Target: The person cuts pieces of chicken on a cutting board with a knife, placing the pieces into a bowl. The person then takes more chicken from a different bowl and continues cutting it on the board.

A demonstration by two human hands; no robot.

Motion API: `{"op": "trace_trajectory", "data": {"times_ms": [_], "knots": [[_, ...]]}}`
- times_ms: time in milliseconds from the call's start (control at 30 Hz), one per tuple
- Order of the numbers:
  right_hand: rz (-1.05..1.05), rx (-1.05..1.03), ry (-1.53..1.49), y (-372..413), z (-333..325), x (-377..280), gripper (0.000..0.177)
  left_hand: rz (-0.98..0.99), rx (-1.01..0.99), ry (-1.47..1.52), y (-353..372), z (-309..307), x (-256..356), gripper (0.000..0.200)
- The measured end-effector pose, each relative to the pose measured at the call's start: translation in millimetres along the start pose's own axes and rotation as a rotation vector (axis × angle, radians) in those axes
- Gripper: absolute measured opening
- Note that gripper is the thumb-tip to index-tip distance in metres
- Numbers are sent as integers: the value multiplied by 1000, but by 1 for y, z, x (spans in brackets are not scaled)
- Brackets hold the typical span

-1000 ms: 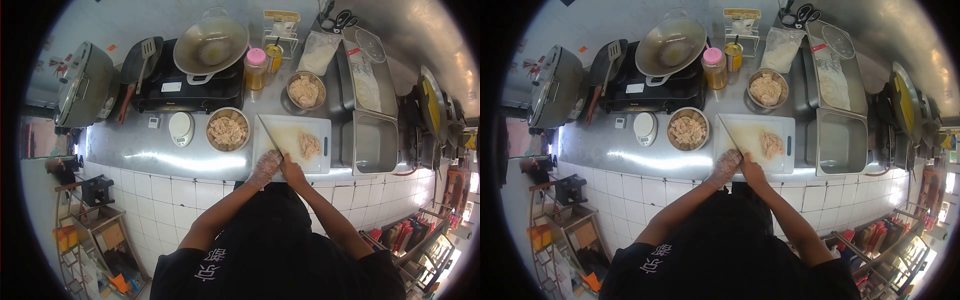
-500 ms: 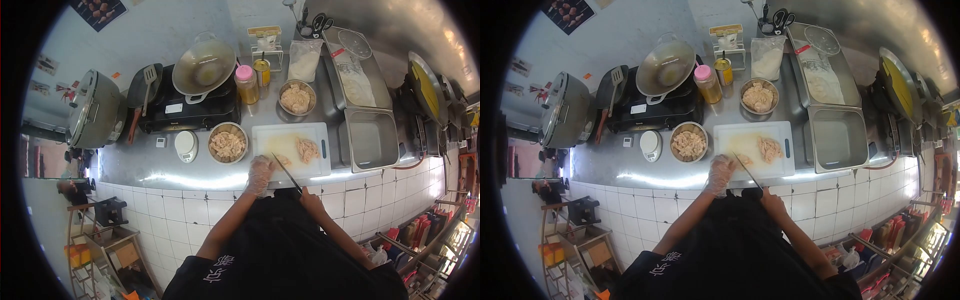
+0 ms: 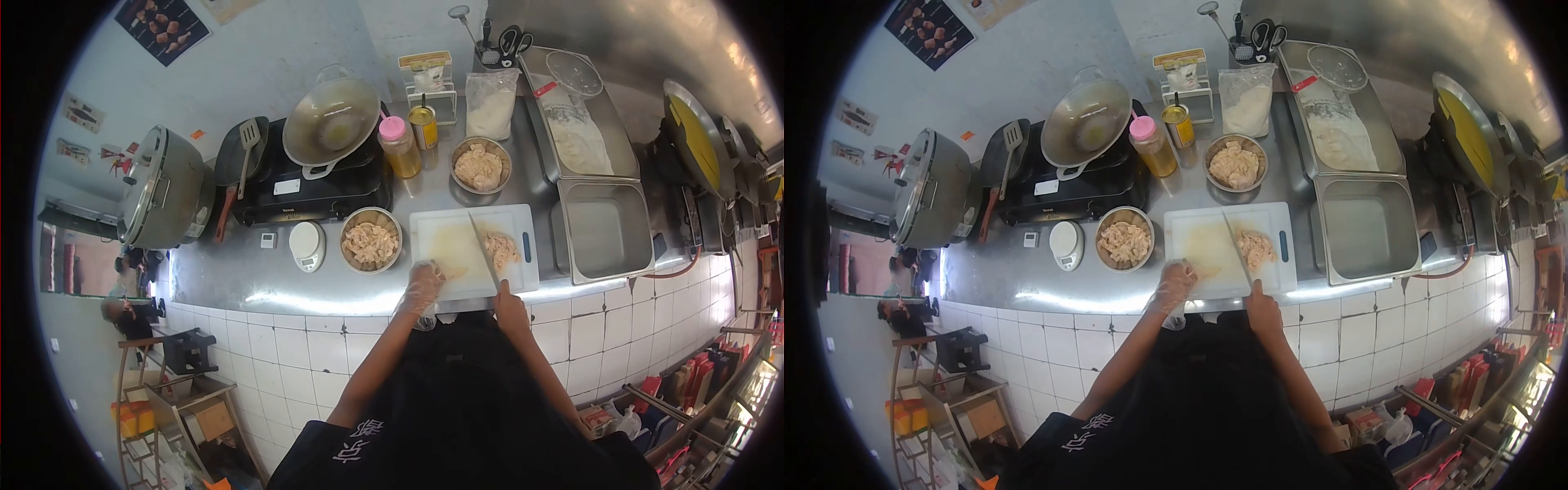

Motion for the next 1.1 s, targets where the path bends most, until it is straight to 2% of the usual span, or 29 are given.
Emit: {"op": "trace_trajectory", "data": {"times_ms": [100, 133, 300, 400, 500, 600, 700, 800, 900, 1000, 1033, 1100], "knots": [[-78, -42, 3, 16, 2, -3, 23, -188, -20, 420, 8, -10, 12, 32], [-111, -51, 14, 20, 3, -4, 23, -139, -17, 469, 8, -16, 24, 31], [-19, 41, -57, 18, -10, 12, 24, 30, -68, 720, 2, -34, 83, 34], [-20, 90, -143, 25, -26, 13, 24, 57, -46, 868, -12, 2, 70, 36], [-64, 73, -147, 30, -25, 10, 24, -169, -38, 563, -12, 21, 51, 33], [-94, -1, -91, 29, -7, 12, 24, -302, 12, 649, -15, 45, 30, 33], [-84, -32, -49, 27, 17, 17, 24, -231, 70, 599, -13, 33, 26, 32], [-51, -38, -10, 25, 22, 19, 24, -325, -103, 687, -2, 26, 14, 24], [-21, -54, 8, 23, 19, 17, 24, -139, 121, 265, 14, 6, -20, 11], [-23, -64, -15, 28, 11, 10, 24, -108, 270, 68, 36, -30, -11, 9], [-29, -69, -24, 30, 8, 8, 25, -92, 126, 60, 37, -32, -10, 7], [-58, -114, -8, 35, 11, 10, 26, 106, 101, -110, 41, -30, 24, 10]]}}
Point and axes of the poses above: each hand's wrist, its own y-axis away from the middle knuckle, its own z-axis out of the palm, x = y × z, the point moved 3 cm from there along -y, towards the middle knuckle, and after that the axes turned 2 degrees about y, right-handed, at the moved point
